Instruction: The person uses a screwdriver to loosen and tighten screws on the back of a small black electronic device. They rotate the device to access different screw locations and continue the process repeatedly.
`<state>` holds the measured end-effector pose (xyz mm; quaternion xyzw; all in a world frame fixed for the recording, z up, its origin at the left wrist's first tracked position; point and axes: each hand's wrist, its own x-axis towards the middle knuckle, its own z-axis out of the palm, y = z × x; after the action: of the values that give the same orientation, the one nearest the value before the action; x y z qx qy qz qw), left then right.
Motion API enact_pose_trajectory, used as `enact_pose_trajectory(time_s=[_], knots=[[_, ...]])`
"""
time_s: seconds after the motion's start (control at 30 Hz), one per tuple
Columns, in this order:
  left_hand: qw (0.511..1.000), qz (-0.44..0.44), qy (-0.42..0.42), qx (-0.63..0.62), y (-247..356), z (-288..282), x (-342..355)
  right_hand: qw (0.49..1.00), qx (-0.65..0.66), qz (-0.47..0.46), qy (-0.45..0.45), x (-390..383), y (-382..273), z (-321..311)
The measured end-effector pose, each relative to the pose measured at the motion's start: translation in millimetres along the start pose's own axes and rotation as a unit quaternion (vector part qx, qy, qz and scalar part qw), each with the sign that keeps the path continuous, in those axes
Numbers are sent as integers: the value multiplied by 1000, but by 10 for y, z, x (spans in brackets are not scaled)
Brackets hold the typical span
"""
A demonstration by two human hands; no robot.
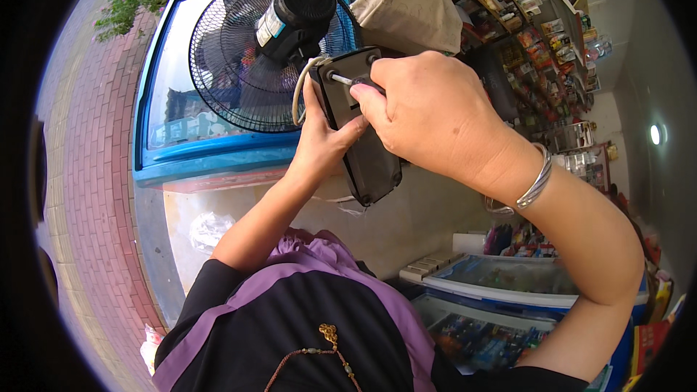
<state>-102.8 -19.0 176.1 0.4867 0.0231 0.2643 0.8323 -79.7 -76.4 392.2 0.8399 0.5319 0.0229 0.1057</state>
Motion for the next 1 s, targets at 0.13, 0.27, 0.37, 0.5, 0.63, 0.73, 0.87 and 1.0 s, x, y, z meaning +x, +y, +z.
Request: enact_pose_trajectory(time_s=[0.13,0.27,0.37,0.5,0.63,0.73,0.87,1.0], knots=[[1000,-1,2,16,-58,-15,13,925,-209,-314,45,86,253,-26],[1000,-6,-10,10,-80,-4,8,867,-296,-398,33,121,275,-120],[999,-2,1,-34,-62,-15,17,927,-155,-329,88,58,259,-19],[999,28,18,-20,-41,17,27,988,20,-105,113,-127,168,159],[1000,-7,1,-22,-14,-4,5,997,-65,17,-42,-90,-1,-76],[999,-19,-10,-29,8,-18,17,998,43,-41,-35,-58,69,-93],[1000,-3,-11,-6,26,-8,3,942,278,178,-55,-9,127,-43],[999,11,-2,41,9,5,-21,959,263,105,16,-33,170,93]])
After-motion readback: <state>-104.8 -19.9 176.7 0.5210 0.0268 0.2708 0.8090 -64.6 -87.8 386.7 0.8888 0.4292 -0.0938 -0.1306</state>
